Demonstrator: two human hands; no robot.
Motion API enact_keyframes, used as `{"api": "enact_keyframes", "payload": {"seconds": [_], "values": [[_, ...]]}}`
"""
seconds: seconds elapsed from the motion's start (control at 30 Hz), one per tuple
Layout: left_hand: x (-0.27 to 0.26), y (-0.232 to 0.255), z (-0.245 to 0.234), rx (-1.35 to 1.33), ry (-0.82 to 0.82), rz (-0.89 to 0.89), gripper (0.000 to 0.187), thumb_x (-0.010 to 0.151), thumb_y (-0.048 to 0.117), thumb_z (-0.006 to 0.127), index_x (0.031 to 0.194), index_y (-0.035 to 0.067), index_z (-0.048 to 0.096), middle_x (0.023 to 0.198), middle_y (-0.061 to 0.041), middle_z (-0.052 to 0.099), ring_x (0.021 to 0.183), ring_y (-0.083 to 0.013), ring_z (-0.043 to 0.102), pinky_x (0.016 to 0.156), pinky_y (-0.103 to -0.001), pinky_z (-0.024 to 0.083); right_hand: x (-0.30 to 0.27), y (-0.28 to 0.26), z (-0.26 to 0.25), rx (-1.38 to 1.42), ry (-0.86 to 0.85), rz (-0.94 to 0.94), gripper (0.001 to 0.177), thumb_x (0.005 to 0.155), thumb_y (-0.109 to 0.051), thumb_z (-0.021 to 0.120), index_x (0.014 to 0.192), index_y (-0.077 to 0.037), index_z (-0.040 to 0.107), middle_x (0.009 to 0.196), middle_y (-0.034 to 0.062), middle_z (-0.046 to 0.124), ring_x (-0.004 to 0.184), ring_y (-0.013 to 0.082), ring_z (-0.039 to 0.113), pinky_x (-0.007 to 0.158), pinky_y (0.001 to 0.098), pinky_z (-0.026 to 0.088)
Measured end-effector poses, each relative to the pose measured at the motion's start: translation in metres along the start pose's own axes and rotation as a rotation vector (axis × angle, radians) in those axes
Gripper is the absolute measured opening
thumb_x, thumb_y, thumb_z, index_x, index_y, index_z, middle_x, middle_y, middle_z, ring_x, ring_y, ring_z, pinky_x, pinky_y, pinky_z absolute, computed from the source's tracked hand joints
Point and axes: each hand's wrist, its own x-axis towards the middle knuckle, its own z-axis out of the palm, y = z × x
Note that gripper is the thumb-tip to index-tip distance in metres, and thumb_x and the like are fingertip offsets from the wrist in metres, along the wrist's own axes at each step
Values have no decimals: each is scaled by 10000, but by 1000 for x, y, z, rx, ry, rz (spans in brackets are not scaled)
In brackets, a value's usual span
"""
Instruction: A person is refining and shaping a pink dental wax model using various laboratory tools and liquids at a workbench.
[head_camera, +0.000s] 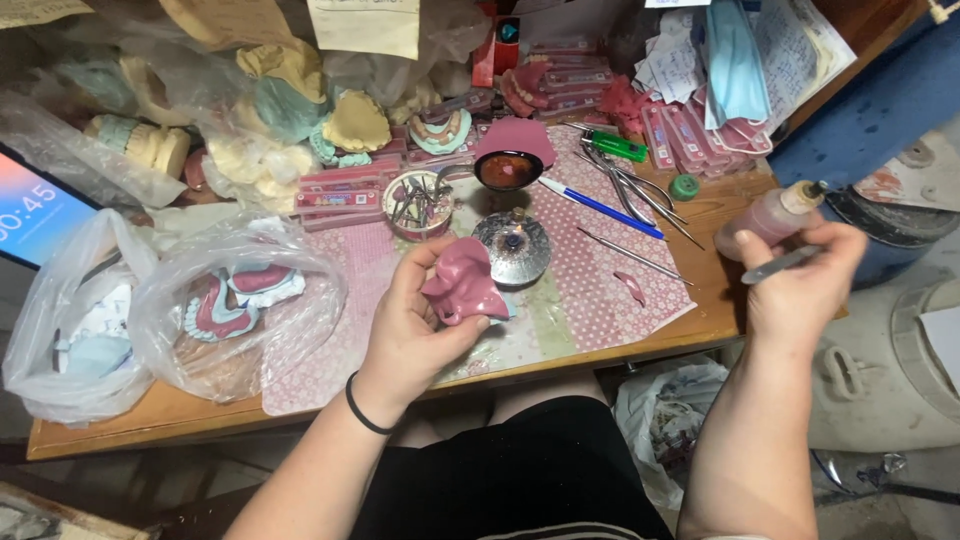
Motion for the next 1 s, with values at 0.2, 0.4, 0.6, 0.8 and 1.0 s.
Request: {"api": "enact_keyframes", "payload": {"seconds": [0.2,0.4,0.6,0.8,1.0], "values": [[-1,1,0,-7,-16,-46,717,778,62,839,1389,165,479,1225,-76,685,1030,-186,726,897,-291,572,-43,-62,11,395,137,-209,579,1093,-700,450,1342,-179,417,1202,138,564,837,149,479,680,224,390],[-2,1,-1,4,-58,-20,715,794,79,827,1407,147,466,1290,-89,679,1108,-190,720,995,-297,547,-107,-115,45,751,-291,-80,317,1060,-347,552,1065,-35,607,951,142,583,718,241,613,514,352,602],[-2,-21,1,-276,-91,20,853,793,-110,785,1525,74,386,1231,-178,687,1089,-217,693,870,-307,608,-129,-141,71,791,-636,-190,253,837,26,724,1057,111,630,1024,308,745,1060,420,717,905,490,579],[-2,-16,-1,-275,-110,8,838,774,-101,797,1504,56,415,1169,-181,702,1039,-217,711,828,-305,615,-126,-160,81,511,-581,-408,164,746,-12,881,882,-10,791,986,224,771,947,399,773,840,463,627],[-2,-10,-4,-231,-114,6,818,776,-85,795,1501,52,443,1158,-174,714,1035,-214,720,835,-318,612,-136,-167,94,614,-496,-474,221,760,71,864,766,-10,658,830,204,789,791,397,802,691,467,647]]}}
